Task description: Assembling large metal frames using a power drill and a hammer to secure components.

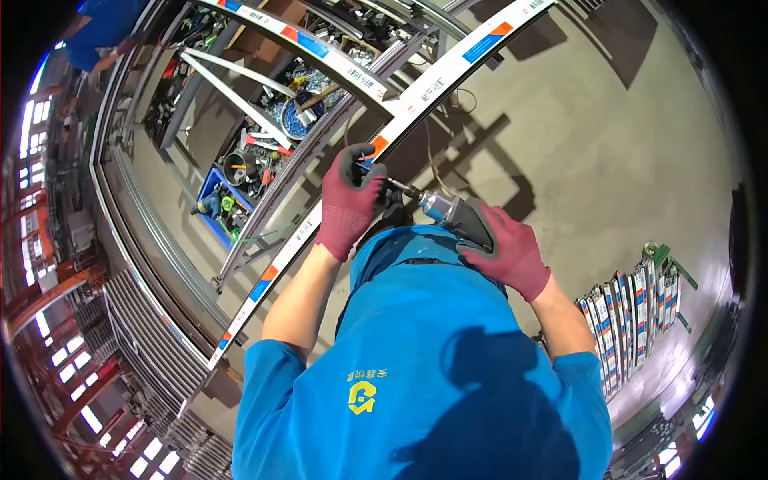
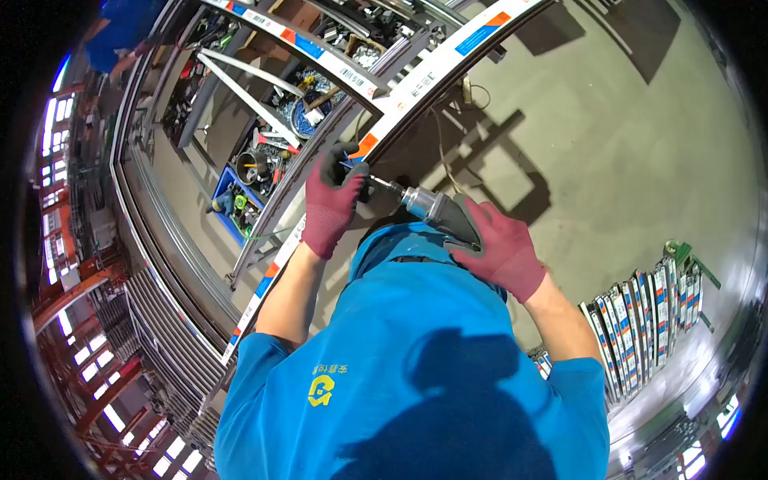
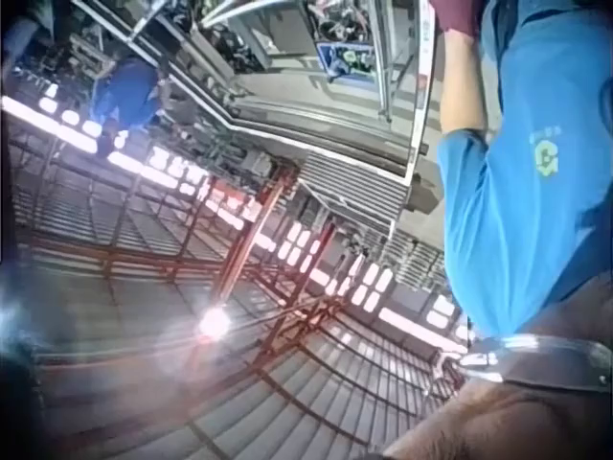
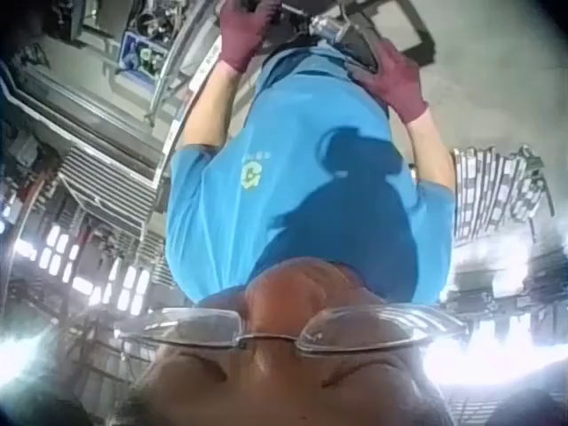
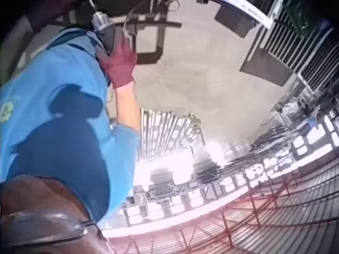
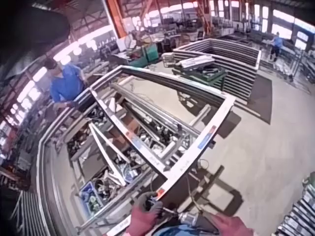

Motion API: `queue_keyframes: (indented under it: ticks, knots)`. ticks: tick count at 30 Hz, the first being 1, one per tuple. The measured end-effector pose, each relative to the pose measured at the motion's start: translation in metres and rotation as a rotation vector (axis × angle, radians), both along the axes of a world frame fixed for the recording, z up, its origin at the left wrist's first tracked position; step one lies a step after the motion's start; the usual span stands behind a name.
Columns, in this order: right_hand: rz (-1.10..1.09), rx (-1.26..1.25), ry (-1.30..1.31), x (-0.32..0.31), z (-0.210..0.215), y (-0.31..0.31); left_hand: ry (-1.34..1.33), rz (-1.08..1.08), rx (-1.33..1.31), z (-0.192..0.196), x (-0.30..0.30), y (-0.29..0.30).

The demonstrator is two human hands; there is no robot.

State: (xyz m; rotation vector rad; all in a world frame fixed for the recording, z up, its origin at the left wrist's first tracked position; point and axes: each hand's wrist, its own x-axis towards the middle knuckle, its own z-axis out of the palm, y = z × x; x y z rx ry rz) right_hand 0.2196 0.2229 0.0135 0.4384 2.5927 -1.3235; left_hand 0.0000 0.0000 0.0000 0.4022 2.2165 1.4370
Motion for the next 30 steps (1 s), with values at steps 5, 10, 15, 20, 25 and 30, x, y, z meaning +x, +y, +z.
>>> queue_keyframes:
  ticks: [5, 10, 15, 20, 25, 30]
  knots:
    - [-0.137, -0.121, 0.161, 0.006, -0.011, -0.012, -0.155, 0.185, 0.193, 0.002, 0.006, 0.021]
    - [-0.285, -0.39, 0.158, 0.001, -0.024, -0.024, -0.241, 0.233, 0.499, 0.007, 0.013, 0.05]
    - [-0.419, -0.409, 0.185, 0.008, -0.034, -0.021, -0.392, 0.214, 0.585, 0.014, 0.017, 0.05]
    - [-0.474, -0.442, 0.223, 0.024, -0.048, -0.003, -0.156, 0.078, 0.224, -0.008, -0.012, 0.023]
    - [-0.438, -0.458, 0.1, 0.036, -0.051, 0.016, 0.101, 0.121, 0.074, -0.055, -0.048, 0.024]
    - [-0.382, -0.398, 0.088, 0.036, -0.054, 0.028, -0.415, 0.086, -0.062, -0.072, -0.096, 0.046]
